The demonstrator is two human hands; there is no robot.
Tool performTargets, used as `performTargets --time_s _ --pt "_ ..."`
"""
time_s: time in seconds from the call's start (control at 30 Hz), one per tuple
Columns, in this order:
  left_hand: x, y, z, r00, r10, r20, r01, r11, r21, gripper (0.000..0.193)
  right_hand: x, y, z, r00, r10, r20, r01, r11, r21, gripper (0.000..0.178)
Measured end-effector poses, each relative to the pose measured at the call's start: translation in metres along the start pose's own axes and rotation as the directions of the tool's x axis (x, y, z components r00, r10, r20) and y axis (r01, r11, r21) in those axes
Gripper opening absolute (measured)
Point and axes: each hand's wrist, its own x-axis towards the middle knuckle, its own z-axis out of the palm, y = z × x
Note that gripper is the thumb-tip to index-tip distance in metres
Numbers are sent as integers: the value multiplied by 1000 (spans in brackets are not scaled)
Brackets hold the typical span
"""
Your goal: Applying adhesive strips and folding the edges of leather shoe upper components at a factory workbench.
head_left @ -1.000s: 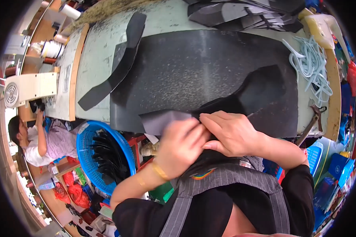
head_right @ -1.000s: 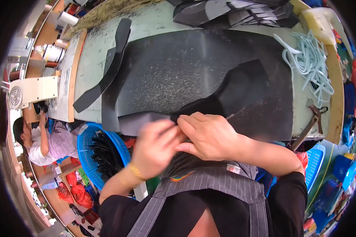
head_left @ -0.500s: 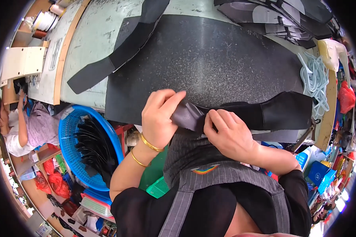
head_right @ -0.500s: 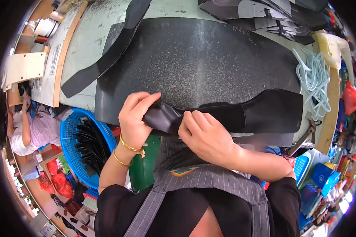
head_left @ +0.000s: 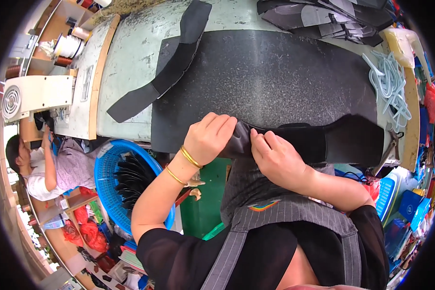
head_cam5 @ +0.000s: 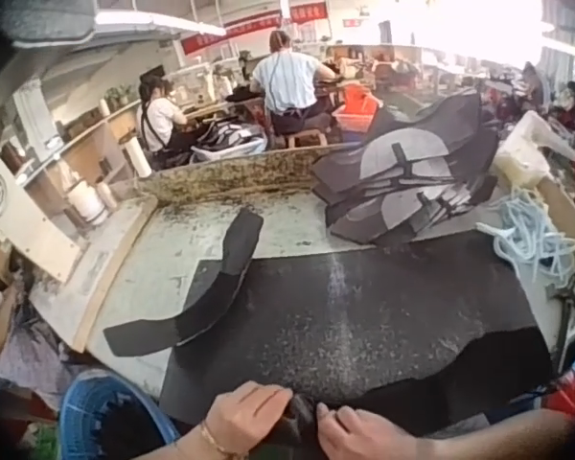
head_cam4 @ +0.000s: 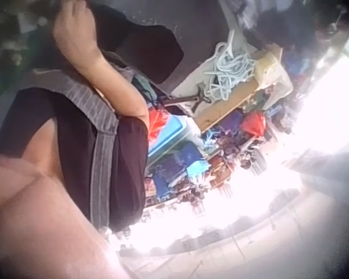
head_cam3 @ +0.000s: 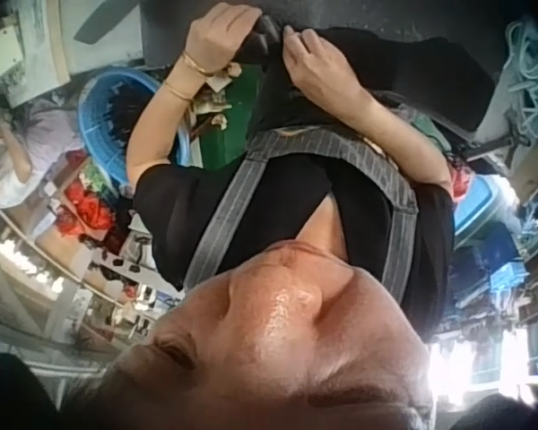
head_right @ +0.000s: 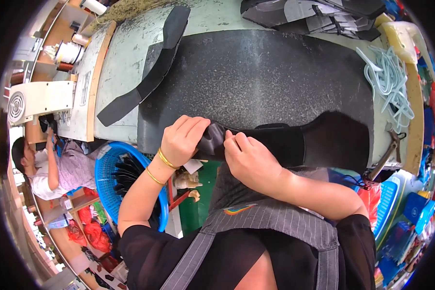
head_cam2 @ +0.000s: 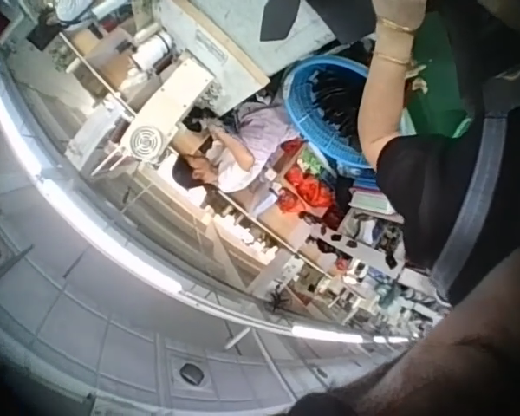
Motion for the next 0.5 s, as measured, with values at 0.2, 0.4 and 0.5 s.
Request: performTargets --time_s 0.2,0.4,0.5 --pt "1 -4 -8 973 -225 56 230 901 -367 48 1 0 3 982 184 -47 -168 955 243 54" --pt "3 -5 -6 975 -207 84 223 931 -290 49 0 -7 11 976 215 -29 -198 940 278 63" --pt "7 -11 -6 974 -196 116 224 918 -327 45 3 -2 13 975 216 -54 -190 934 302 64"
